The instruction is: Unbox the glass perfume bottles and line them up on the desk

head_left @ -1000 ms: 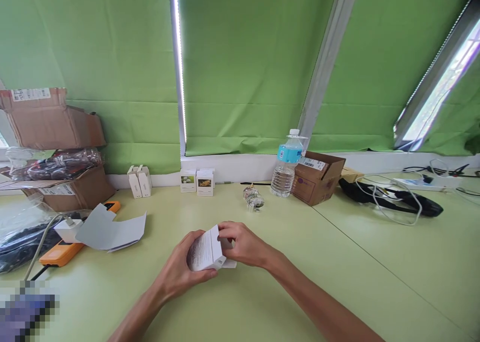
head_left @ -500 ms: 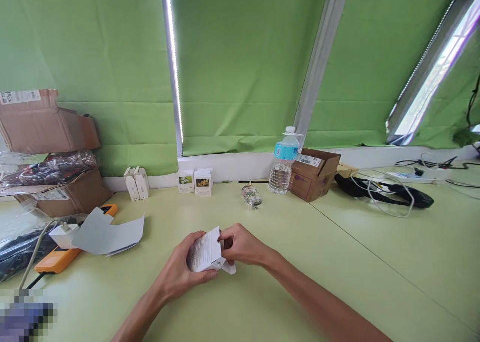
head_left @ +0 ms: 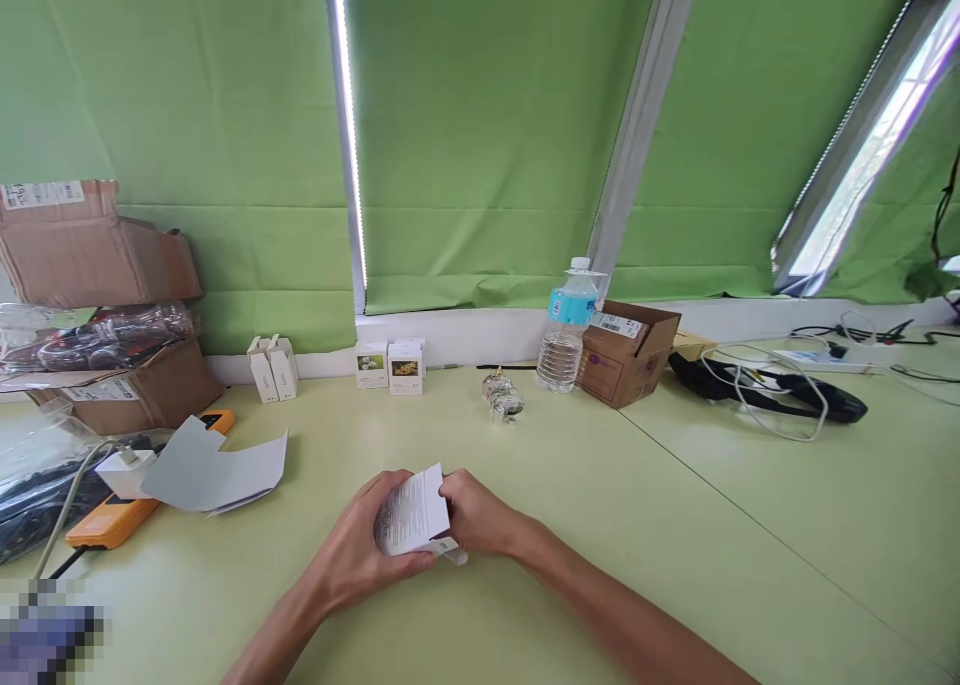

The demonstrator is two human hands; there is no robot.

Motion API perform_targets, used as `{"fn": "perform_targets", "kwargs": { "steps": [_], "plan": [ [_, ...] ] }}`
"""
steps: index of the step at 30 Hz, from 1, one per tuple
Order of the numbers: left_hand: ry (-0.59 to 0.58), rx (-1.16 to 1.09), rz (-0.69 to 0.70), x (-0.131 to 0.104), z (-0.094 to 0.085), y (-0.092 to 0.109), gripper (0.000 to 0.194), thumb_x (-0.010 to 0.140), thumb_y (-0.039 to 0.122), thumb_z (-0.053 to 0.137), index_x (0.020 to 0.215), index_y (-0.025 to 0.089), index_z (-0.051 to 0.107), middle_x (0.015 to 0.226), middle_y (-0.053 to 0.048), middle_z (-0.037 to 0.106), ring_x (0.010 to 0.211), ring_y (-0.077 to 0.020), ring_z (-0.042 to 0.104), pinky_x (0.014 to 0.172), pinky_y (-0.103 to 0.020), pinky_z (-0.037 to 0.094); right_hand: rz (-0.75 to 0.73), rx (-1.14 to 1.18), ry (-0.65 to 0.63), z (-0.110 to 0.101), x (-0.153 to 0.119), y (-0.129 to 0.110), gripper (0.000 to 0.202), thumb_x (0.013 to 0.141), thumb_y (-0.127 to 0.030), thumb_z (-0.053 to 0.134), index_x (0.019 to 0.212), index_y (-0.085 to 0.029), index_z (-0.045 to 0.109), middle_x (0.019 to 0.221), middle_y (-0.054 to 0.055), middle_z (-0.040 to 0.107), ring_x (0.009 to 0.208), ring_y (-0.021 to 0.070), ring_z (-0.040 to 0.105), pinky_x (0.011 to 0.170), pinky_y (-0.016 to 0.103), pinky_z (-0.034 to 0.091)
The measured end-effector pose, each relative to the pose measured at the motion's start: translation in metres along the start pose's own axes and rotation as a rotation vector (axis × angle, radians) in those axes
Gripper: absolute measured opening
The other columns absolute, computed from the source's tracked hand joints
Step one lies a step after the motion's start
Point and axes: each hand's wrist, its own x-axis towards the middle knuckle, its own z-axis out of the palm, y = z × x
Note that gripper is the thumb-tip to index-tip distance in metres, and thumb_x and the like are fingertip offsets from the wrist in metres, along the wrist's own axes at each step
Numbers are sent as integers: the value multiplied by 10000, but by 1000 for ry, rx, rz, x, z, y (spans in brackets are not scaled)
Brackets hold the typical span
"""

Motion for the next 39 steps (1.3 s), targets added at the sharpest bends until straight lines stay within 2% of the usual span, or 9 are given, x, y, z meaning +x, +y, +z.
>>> {"fn": "perform_targets", "kwargs": {
  "steps": [5,13,21,25,29,34,39],
  "plan": [
    [25,7,15,0,2,-4,609,642,366,761,1192,234,536,1137,-58,617,999,-245,591,857,-350,483,-17,-45,63,6,0,-1,172,593,-19,505,539,-160,424,561,-56,438,542,82,350,524,202,290],
    [0,35,12,0,0,-1,613,642,370,765,1191,230,532,1105,-57,619,965,-241,596,821,-342,493,-62,-41,64,8,-2,-1,162,623,-74,561,562,-165,441,582,-56,481,531,77,382,516,194,295],
    [-19,111,67,-2,-1,-6,688,683,499,740,1287,270,504,1223,-70,591,1073,-266,575,904,-363,479,-40,-27,100,16,-2,-3,159,644,-109,582,545,-161,469,600,-35,520,552,93,430,514,197,315],
    [-59,184,85,-2,1,-5,770,704,557,711,1374,311,423,1309,-60,552,1161,-282,537,972,-389,448,-7,-32,135,23,-1,-5,229,658,-142,595,532,-171,406,554,-55,444,517,78,367,484,193,285],
    [-35,254,55,-1,6,-2,851,646,556,756,1385,313,411,1357,-58,527,1233,-319,482,1035,-439,397,5,-84,170,29,0,-9,296,619,-129,603,507,-182,334,500,-70,361,490,76,293,465,214,233],
    [-28,197,33,-1,5,3,785,627,530,773,1308,288,467,1259,-74,582,1128,-302,554,942,-404,457,-39,-127,174,29,0,-8,249,611,-121,589,515,-183,368,535,-42,447,509,92,344,487,227,250],
    [-17,179,51,0,-1,10,713,627,486,771,1254,289,495,1152,-44,615,1012,-262,596,844,-352,481,-95,-145,159,19,-1,-8,175,587,-100,565,515,-181,427,576,-20,514,520,102,389,497,233,263]
  ]
}}
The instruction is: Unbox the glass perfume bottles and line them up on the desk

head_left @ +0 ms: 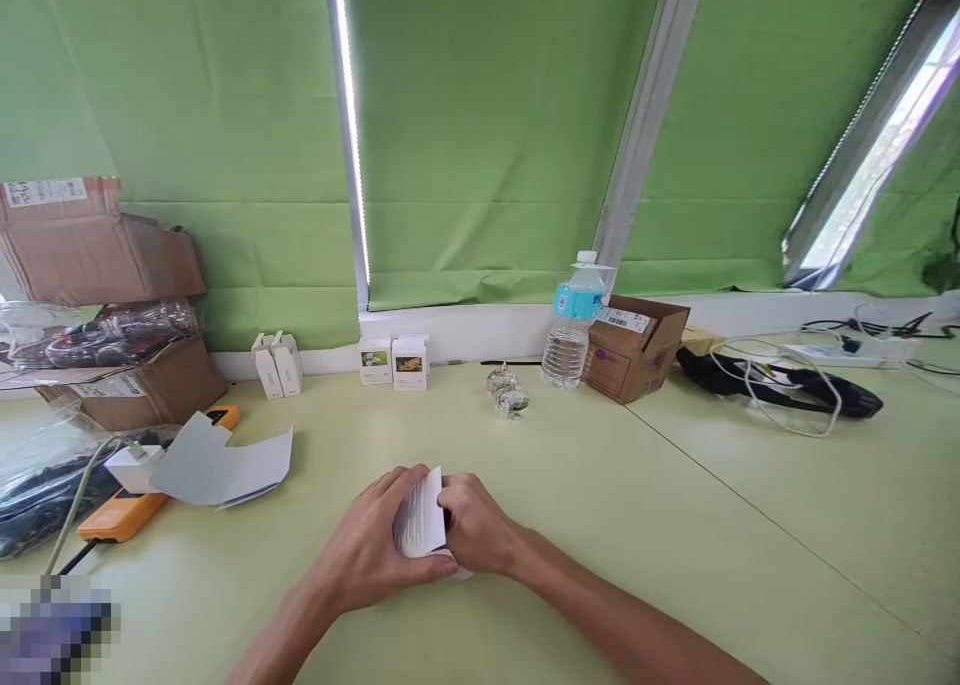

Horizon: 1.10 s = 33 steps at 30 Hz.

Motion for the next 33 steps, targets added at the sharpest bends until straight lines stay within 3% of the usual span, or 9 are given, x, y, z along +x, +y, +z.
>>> {"fn": "perform_targets", "kwargs": {
  "steps": [8,15,22,25,28,31,33],
  "plan": [
    [3,40,-28,0,-9,-3,574,689,434,718,1203,284,509,1062,-25,619,924,-225,598,773,-308,461,-29,7,-11,-36,8,-17,100,634,-100,560,598,-185,521,624,-36,520,570,101,419,550,214,330],
    [25,127,-78,1,-12,-12,567,690,447,709,1205,296,526,1102,-29,625,977,-247,592,793,-312,443,40,43,12,-54,9,-7,85,707,-118,597,744,-168,654,744,-6,640,582,93,480,525,203,337],
    [-2,335,-119,0,-13,-26,599,712,535,674,1230,279,516,1142,-67,634,1050,-295,587,862,-371,432,104,-58,-10,-59,9,4,68,686,-109,588,659,-161,622,696,-2,614,560,96,454,522,219,318],
    [31,437,-116,0,-12,-36,739,671,591,697,1285,237,488,1264,-112,591,1179,-346,528,981,-464,392,117,-147,-18,-61,8,6,88,686,-109,576,617,-164,575,668,0,583,566,102,441,540,227,311],
    [129,497,16,0,-6,-40,938,648,659,694,1398,196,374,1427,-139,464,1353,-368,360,1110,-547,274,142,-278,-40,-66,7,4,141,689,-123,566,573,-168,500,628,-9,531,556,99,404,540,237,281],
    [238,517,153,1,8,-28,634,843,521,573,1377,232,392,1397,-85,502,1362,-290,372,1141,-522,277,172,-384,-73,-70,7,-2,168,712,-149,551,573,-170,459,623,-10,518,558,97,392,546,241,260],
    [268,518,205,1,19,-16,481,882,429,553,1308,230,454,1309,-70,571,1304,-264,445,1146,-510,292,183,-441,-79,-70,6,-8,161,733,-163,535,591,-170,459,647,0,539,571,101,405,550,244,251]
  ]
}}
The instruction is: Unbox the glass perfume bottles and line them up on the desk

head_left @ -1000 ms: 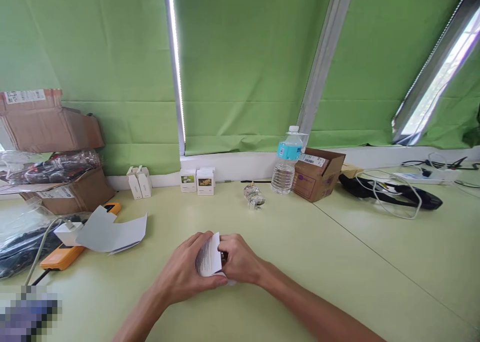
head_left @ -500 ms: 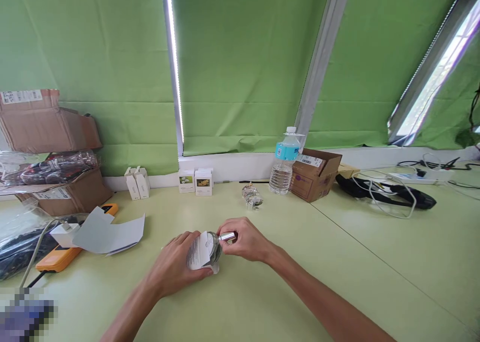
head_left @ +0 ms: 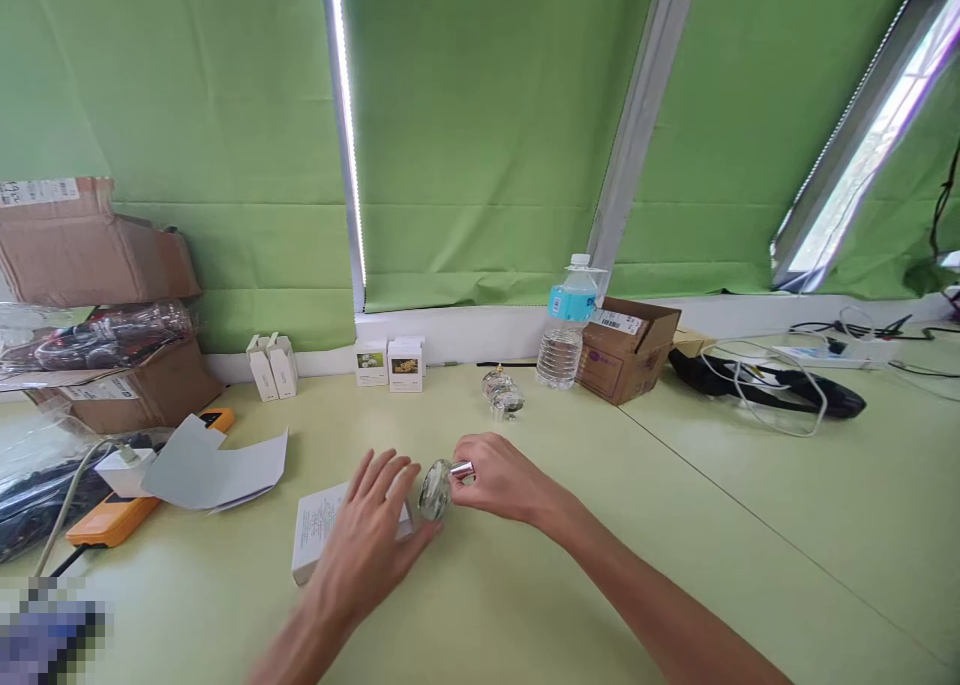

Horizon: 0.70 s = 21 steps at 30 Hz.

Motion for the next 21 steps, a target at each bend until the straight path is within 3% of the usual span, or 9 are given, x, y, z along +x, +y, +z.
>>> {"fn": "perform_targets", "kwargs": {
  "steps": [4,9,14,17,21],
  "plan": [
    [8,-46,2,1,9,25,410,851,351,608,1223,218,499,1142,-53,657,1132,-238,586,1136,-513,327,16,-112,-23,-2,-5,-15,133,752,-176,520,623,-170,486,676,18,571,567,107,425,539,265,216],
    [45,-94,-100,0,17,27,322,836,204,569,1155,231,534,1015,-18,702,958,-204,664,1070,-494,416,18,-197,-41,-8,-8,-29,131,803,-225,510,693,-175,562,732,28,621,568,121,478,550,295,188],
    [56,-137,-121,-2,19,24,349,822,181,567,1165,235,541,1014,-17,709,949,-207,663,1037,-482,442,-1,-58,-65,-14,-8,-30,145,859,-273,497,894,-215,625,841,12,672,693,154,585,583,274,266],
    [49,-153,-127,-2,20,23,356,823,183,570,1174,236,540,1017,-12,710,958,-205,660,1041,-475,438,10,45,-58,-17,-7,-30,241,868,-297,516,1095,-233,571,849,-9,691,733,164,616,624,264,322],
    [42,-151,-146,-2,21,23,356,820,184,574,1170,243,542,1016,-4,711,968,-205,659,1041,-462,438,53,158,-37,-26,-6,-28,166,859,-327,561,998,-237,570,808,-29,688,728,153,617,635,250,361]
  ]
}}
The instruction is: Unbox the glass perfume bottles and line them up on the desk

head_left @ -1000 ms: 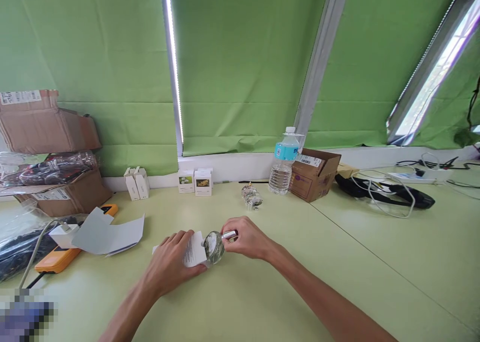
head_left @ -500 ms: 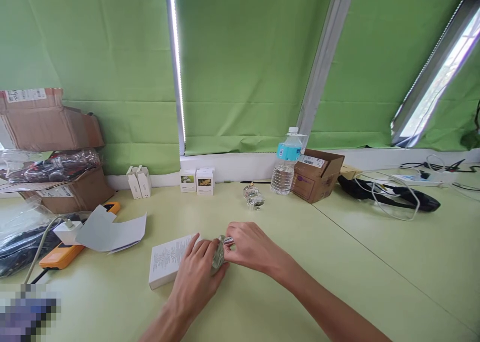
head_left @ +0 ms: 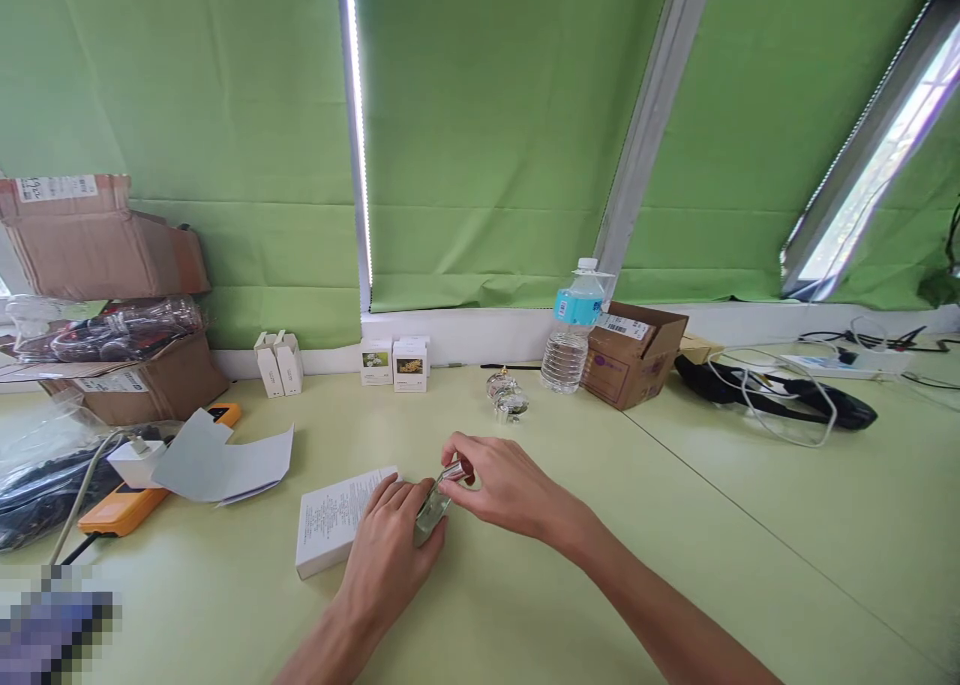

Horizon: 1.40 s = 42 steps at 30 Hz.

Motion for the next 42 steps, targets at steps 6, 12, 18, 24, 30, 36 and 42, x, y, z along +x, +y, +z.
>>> {"fn": "perform_targets", "kwargs": {
  "steps": [6,12,18,24,30,36,42],
  "plan": [
    [-6,32,-26,1,0,-3,308,858,236,544,1166,246,534,1002,-12,717,981,-220,658,1006,-442,464,89,134,71,-11,6,14,147,866,-345,553,961,-240,595,873,-24,695,669,129,580,600,237,384],
    [5,82,-34,0,1,-7,283,885,303,522,1164,251,523,1031,-11,717,1012,-235,651,986,-439,475,235,-27,-119,-2,13,53,175,837,-323,563,963,-219,627,893,9,696,765,157,612,651,247,394],
    [9,112,-27,-1,1,-10,312,903,336,513,1195,227,510,1053,-37,699,1000,-234,644,961,-438,484,294,-89,-276,9,9,70,223,712,-285,680,915,-195,658,917,55,679,860,212,614,621,248,381],
    [143,144,88,-2,-8,-1,493,899,361,543,1342,196,401,1295,-124,561,1204,-281,519,1024,-474,422,355,-123,-398,5,0,62,240,634,-244,716,866,-204,671,948,63,657,863,223,624,587,246,384],
    [116,114,242,-8,-13,11,429,903,243,539,1318,239,428,1275,-103,561,1197,-263,504,1001,-435,431,430,-134,-448,3,-10,61,263,603,-217,713,861,-206,661,915,49,649,821,217,625,541,243,370],
    [103,90,168,-7,-11,2,416,907,257,532,1310,234,430,1305,-102,535,1223,-266,484,1003,-432,433,499,-60,-428,-20,-21,59,550,693,-480,692,1167,-224,581,1007,58,630,775,200,615,515,247,384],
    [118,66,109,-5,-11,-2,403,911,310,534,1298,242,441,1320,-95,528,1229,-271,483,1001,-436,434,572,-76,-371,-32,-60,46,433,641,-538,720,934,-231,633,933,56,608,719,202,583,459,250,343]
  ]
}}
